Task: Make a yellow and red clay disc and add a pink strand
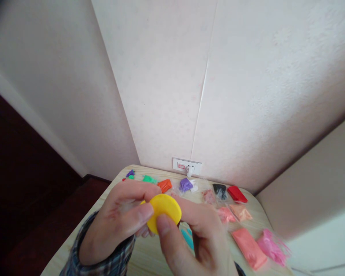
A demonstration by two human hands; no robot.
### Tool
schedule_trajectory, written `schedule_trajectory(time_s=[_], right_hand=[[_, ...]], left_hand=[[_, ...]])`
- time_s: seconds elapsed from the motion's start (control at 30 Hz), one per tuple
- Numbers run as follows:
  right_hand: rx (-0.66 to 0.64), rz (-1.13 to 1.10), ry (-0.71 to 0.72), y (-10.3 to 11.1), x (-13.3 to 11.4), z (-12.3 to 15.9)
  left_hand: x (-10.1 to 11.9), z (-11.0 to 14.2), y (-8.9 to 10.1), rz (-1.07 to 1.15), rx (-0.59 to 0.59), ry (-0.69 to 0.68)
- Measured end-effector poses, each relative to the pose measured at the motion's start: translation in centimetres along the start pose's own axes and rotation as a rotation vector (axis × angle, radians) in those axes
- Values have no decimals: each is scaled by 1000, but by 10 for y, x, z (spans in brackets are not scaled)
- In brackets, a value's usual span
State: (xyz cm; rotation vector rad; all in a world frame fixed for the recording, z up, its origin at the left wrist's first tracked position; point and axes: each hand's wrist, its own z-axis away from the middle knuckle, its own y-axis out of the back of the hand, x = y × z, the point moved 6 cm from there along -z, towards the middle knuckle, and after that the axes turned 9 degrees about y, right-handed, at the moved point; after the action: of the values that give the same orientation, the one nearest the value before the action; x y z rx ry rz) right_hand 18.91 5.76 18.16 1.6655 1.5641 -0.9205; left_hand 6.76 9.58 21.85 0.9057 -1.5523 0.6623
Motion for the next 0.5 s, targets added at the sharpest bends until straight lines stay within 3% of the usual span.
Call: schedule_trajectory(time_s=[0.13,0.5], right_hand=[[-7,-22,21,-3,-5,-4],[-5,-56,-22,0,1,1]], left_hand=[[2,-1,-3,6,-46,-7],[-3,0,-3,89,-26,-25]])
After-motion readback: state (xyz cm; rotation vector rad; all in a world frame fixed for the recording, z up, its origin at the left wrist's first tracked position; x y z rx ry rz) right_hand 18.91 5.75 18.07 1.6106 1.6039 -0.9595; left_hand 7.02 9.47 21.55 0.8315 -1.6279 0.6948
